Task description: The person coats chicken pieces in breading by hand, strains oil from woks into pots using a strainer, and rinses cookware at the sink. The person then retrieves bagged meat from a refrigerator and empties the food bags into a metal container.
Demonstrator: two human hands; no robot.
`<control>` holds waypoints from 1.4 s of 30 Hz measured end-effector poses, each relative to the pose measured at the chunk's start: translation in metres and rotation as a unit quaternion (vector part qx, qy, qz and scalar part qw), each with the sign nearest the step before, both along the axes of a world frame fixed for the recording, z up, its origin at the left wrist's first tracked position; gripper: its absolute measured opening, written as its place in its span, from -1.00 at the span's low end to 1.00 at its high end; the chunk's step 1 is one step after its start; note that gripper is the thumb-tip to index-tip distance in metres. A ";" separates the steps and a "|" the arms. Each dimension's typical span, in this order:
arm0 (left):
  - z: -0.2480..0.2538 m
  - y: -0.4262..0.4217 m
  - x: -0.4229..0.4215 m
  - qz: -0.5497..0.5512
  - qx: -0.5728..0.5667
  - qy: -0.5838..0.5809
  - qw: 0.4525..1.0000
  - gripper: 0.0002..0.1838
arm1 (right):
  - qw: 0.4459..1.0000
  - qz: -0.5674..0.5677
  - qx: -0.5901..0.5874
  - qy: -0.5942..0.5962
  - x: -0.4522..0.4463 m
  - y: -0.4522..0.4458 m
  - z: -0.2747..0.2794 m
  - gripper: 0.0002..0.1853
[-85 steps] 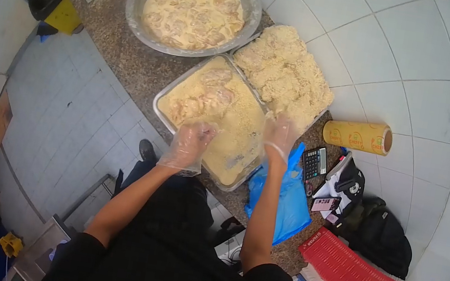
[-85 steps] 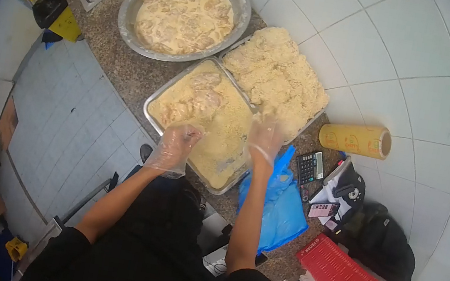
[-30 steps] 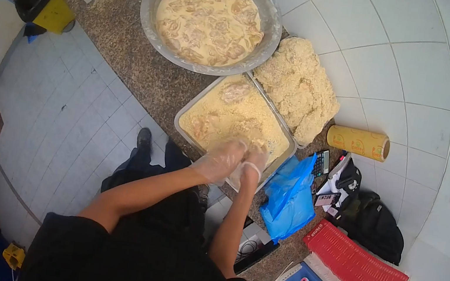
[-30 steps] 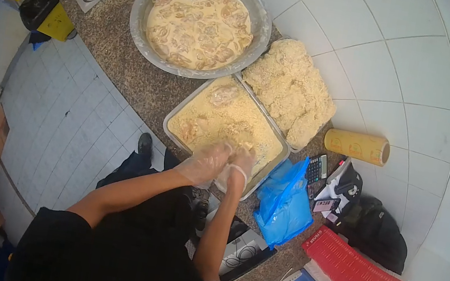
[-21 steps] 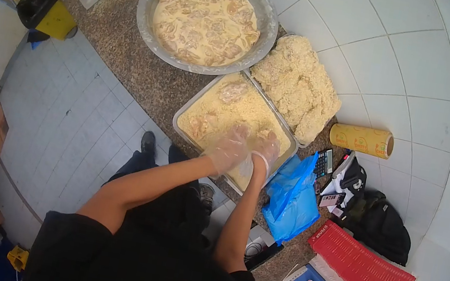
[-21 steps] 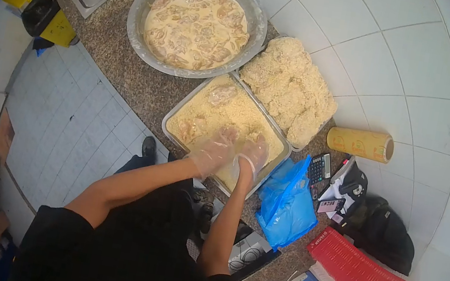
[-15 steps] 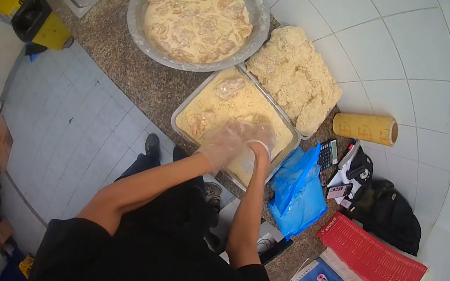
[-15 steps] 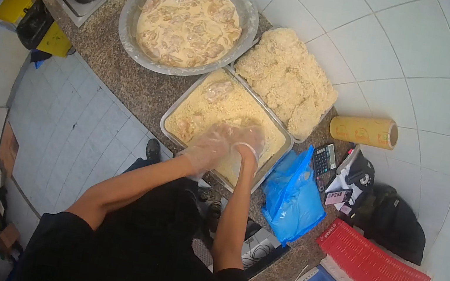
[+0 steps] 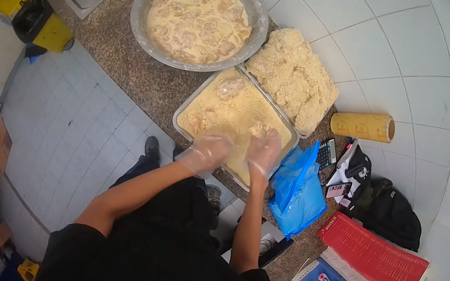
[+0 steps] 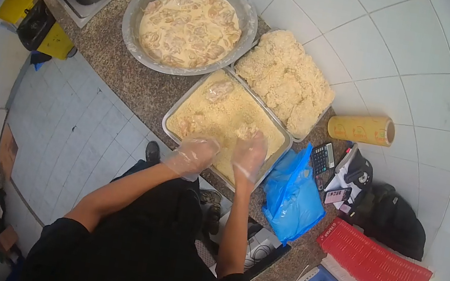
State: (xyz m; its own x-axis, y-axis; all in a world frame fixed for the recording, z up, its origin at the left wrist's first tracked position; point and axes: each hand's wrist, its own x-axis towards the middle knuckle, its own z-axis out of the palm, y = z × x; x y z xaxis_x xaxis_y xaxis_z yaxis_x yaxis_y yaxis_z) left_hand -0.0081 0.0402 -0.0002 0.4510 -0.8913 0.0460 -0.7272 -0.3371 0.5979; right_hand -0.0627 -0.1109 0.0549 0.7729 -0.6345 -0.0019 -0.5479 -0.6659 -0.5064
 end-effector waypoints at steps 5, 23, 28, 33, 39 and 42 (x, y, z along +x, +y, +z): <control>-0.007 -0.010 -0.028 0.053 0.146 0.076 0.985 -0.89 | 0.983 0.026 -0.120 -0.136 -0.045 0.029 -0.026 -0.66; 0.039 -0.069 -0.004 -0.080 0.206 -0.028 0.975 -0.51 | 0.999 0.014 0.017 0.049 0.000 -0.073 -0.059 -0.59; -0.022 -0.051 -0.016 -0.034 0.066 -0.067 0.995 -0.52 | 0.981 0.145 -0.020 0.131 -0.016 -0.104 -0.165 -0.65; -0.024 -0.034 0.000 -0.062 -0.012 -0.093 0.994 -0.63 | 0.986 0.128 -0.009 0.105 0.002 -0.073 -0.072 -0.72; 0.023 -0.030 0.024 -0.003 0.050 0.104 0.993 -0.63 | 0.982 0.153 0.027 0.110 -0.007 -0.067 -0.044 -0.83; 0.013 -0.051 0.027 0.029 -0.108 -0.006 0.994 -0.55 | 0.983 0.171 0.037 0.049 -0.010 -0.070 -0.008 -0.77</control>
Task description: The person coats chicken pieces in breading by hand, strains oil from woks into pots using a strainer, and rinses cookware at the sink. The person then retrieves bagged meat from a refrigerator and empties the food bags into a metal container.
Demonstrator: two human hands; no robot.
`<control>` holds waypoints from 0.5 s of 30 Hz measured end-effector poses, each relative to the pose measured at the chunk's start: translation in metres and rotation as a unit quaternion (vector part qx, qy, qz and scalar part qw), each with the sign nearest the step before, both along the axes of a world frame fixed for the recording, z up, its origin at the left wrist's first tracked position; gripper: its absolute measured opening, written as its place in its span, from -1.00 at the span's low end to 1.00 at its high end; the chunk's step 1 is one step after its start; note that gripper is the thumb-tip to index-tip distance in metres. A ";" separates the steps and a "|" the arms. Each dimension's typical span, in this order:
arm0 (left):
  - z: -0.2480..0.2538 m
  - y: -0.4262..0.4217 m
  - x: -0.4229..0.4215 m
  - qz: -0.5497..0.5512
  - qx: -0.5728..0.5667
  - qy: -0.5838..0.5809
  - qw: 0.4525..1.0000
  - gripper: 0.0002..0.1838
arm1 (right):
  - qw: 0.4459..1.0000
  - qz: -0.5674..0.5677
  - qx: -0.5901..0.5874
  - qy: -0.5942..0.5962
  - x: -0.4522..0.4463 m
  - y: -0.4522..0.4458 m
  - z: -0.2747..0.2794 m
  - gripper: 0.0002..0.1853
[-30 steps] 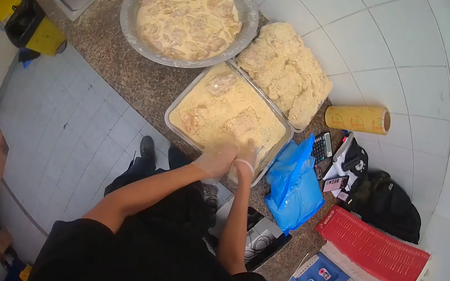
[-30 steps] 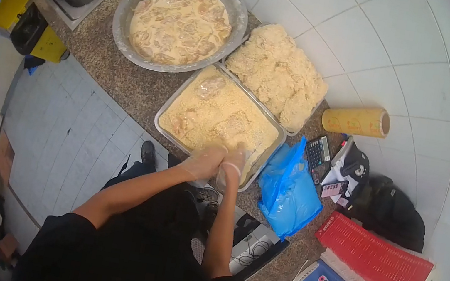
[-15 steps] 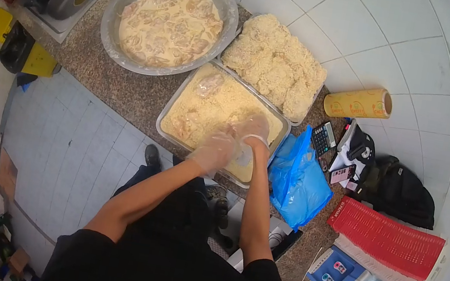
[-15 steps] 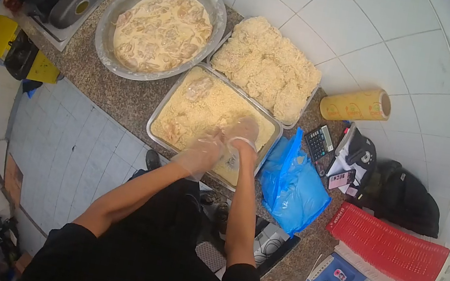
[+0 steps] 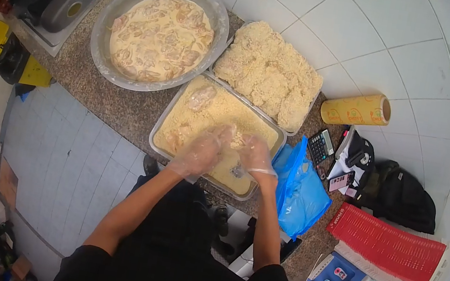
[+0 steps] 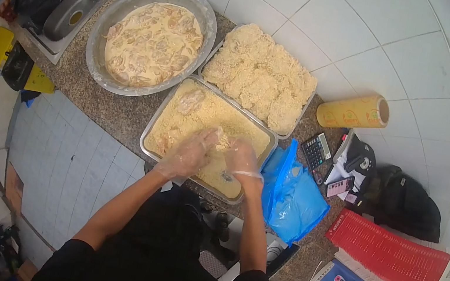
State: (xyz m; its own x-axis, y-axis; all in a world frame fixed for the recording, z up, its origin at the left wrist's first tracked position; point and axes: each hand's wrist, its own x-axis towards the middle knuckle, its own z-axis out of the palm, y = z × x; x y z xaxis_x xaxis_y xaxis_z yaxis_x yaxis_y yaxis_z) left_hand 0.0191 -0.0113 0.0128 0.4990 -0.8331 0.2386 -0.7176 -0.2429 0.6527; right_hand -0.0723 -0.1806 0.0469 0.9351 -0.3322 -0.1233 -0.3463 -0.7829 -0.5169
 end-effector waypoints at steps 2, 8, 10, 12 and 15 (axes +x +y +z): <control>-0.014 -0.016 0.002 0.041 -0.031 0.082 0.995 -0.53 | 0.995 0.022 0.091 -0.037 0.002 -0.012 0.017 -0.72; -0.010 -0.099 0.020 -0.004 -0.096 0.438 0.894 -0.52 | 0.999 0.003 0.014 -0.045 0.033 -0.090 0.050 -0.70; 0.005 -0.132 0.032 0.012 -0.095 0.434 0.896 -0.54 | 0.998 -0.050 0.021 -0.009 0.057 -0.119 0.058 -0.69; 0.003 -0.158 0.044 0.025 -0.088 0.432 0.897 -0.56 | 0.998 -0.045 -0.028 -0.040 0.082 -0.155 0.038 -0.68; -0.007 -0.173 0.043 0.093 -0.009 0.321 0.942 -0.52 | 0.989 -0.019 -0.131 -0.073 0.095 -0.180 0.006 -0.68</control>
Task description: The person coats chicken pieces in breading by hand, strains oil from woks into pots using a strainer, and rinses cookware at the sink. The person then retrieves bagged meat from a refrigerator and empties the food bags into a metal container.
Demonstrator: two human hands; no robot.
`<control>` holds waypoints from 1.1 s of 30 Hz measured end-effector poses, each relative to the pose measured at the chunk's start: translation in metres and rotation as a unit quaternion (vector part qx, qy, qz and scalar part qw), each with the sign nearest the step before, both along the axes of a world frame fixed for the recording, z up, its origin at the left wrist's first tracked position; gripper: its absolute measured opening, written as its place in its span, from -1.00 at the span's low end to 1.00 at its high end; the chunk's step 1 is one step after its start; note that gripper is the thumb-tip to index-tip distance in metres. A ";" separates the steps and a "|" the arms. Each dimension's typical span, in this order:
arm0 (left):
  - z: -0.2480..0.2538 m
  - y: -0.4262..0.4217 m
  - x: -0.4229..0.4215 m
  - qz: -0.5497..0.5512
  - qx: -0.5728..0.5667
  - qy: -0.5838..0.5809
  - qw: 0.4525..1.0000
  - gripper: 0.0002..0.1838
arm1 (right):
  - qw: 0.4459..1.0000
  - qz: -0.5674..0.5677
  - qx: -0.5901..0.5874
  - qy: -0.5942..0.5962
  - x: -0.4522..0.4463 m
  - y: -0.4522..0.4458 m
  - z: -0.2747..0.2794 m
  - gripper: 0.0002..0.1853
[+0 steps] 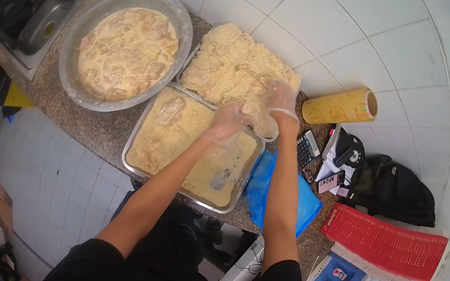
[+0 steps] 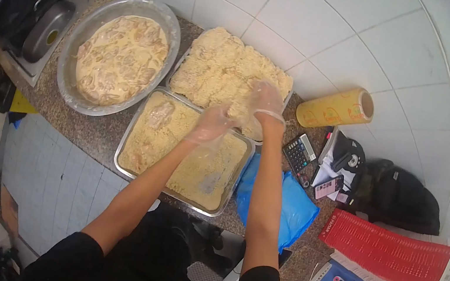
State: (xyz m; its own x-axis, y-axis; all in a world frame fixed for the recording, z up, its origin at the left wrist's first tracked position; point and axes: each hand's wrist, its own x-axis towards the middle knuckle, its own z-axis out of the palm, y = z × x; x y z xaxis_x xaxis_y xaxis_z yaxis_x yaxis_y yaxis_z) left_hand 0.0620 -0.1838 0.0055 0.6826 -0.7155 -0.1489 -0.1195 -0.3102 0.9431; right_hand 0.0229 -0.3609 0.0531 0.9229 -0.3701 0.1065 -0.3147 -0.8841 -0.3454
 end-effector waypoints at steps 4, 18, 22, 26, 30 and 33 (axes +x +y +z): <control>0.061 0.029 0.007 -0.056 0.145 -0.104 0.982 -0.54 | 0.994 -0.025 -0.085 -0.069 -0.004 0.013 0.003 -0.68; 0.025 -0.001 0.042 -0.223 -0.023 -0.444 0.867 -0.44 | 0.930 -0.303 0.040 -0.206 -0.114 0.215 -0.138 -0.62; 0.007 0.095 0.032 -0.103 -0.194 -0.121 0.968 -0.60 | 0.877 -0.252 0.288 -0.289 -0.076 0.265 -0.134 -0.61; 0.034 0.206 0.026 0.047 0.069 -0.345 0.935 -0.81 | 0.890 -0.198 0.313 -0.266 -0.075 0.264 -0.112 -0.59; 0.029 0.266 0.001 0.126 0.198 -0.202 0.951 -0.82 | 0.948 -0.278 0.155 0.004 -0.057 0.263 -0.091 -0.36; 0.019 0.279 -0.015 0.116 0.082 -0.244 0.959 -0.84 | 0.961 -0.207 0.104 0.147 -0.030 0.276 -0.087 -0.25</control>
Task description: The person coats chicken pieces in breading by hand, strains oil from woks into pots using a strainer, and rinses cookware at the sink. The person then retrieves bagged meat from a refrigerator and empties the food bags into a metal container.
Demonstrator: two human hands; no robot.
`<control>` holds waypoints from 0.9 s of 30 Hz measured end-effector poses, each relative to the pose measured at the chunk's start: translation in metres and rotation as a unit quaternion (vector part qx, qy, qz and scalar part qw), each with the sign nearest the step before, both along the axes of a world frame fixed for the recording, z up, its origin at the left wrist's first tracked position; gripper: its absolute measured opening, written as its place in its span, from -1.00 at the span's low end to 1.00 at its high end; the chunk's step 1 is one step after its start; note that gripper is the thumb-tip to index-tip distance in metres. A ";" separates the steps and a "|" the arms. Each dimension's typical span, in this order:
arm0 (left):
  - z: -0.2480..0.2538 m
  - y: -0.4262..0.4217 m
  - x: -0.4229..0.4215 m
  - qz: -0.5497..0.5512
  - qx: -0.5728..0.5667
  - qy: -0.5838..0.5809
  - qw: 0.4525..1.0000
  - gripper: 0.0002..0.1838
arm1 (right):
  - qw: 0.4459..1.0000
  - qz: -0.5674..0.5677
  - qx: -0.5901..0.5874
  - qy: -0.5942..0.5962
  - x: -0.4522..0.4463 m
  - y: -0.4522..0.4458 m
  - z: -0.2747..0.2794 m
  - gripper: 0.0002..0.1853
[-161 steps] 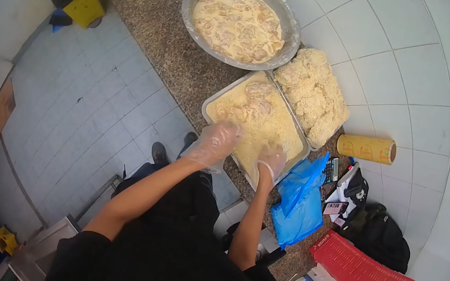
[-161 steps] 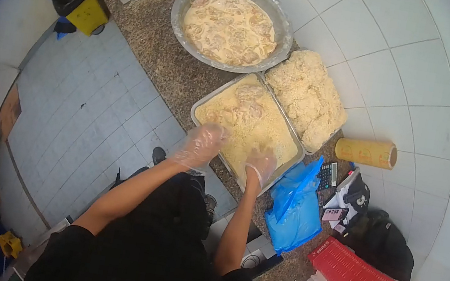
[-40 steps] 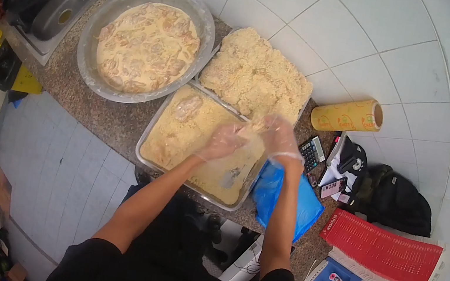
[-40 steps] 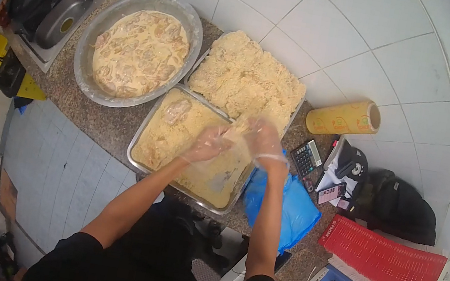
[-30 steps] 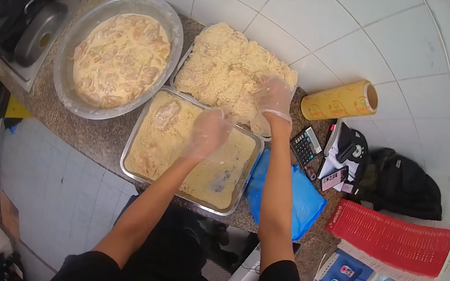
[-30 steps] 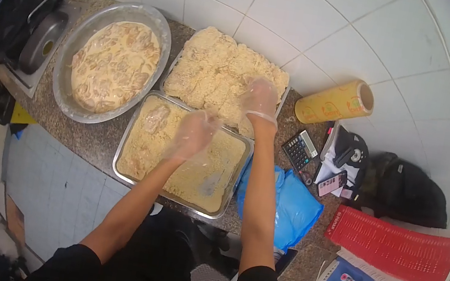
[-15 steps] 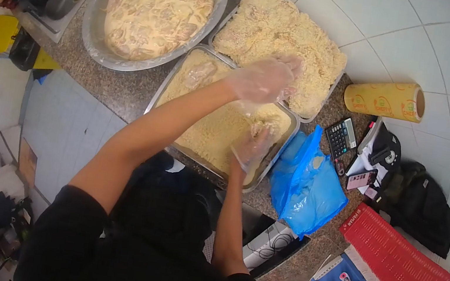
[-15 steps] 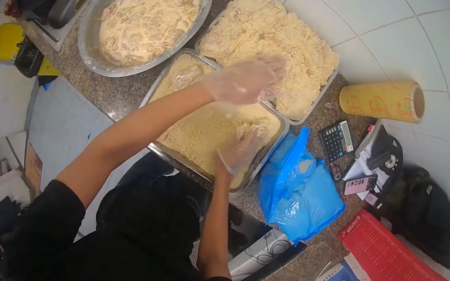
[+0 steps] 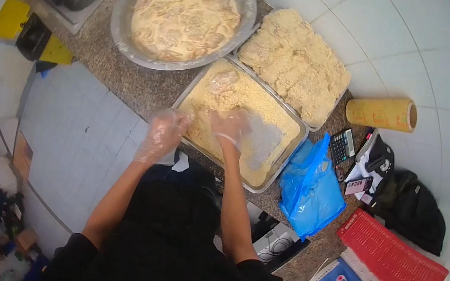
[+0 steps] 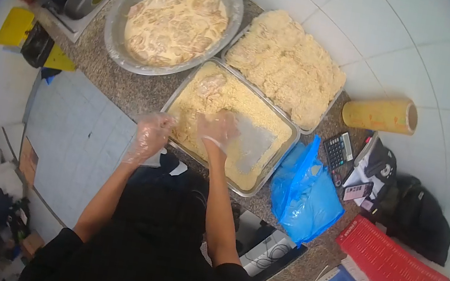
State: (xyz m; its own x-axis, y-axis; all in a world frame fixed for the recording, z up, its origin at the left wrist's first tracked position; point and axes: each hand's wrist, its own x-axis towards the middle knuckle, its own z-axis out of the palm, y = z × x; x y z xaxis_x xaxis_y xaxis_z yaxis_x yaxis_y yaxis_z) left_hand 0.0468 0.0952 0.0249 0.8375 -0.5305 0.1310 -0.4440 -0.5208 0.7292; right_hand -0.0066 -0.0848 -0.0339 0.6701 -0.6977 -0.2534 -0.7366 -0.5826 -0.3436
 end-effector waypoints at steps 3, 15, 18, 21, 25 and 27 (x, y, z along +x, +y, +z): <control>-0.011 0.009 -0.012 -0.061 0.051 -0.011 0.997 -0.86 | 0.996 0.037 0.075 0.007 0.007 -0.002 -0.030 -0.25; -0.031 -0.041 -0.049 -0.184 0.110 -0.018 0.977 -0.82 | 0.972 0.038 -0.042 -0.227 -0.044 -0.019 0.076 -0.52; -0.029 -0.060 -0.061 -0.183 0.212 0.104 0.954 -0.82 | 0.973 0.070 -0.025 -0.217 -0.071 -0.007 0.067 -0.51; -0.042 -0.066 -0.067 -0.217 0.152 0.095 0.959 -0.82 | 0.995 0.072 -0.058 -0.044 -0.100 -0.024 -0.046 -0.53; -0.021 -0.077 -0.060 -0.257 0.101 0.142 0.951 -0.81 | 0.964 -0.166 0.185 -0.095 -0.078 -0.010 -0.008 -0.52; -0.014 -0.074 -0.054 -0.274 0.053 0.051 0.959 -0.76 | 0.961 -0.153 0.181 -0.145 -0.082 -0.031 -0.032 -0.46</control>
State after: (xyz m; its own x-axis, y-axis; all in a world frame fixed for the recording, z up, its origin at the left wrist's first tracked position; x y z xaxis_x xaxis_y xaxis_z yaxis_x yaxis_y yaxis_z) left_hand -0.0070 0.0214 0.0106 0.4355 -0.9001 -0.0148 -0.6013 -0.3031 0.7393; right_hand -0.0890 -0.1154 -0.0658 0.5260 -0.7748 -0.3507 -0.6975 -0.1570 -0.6992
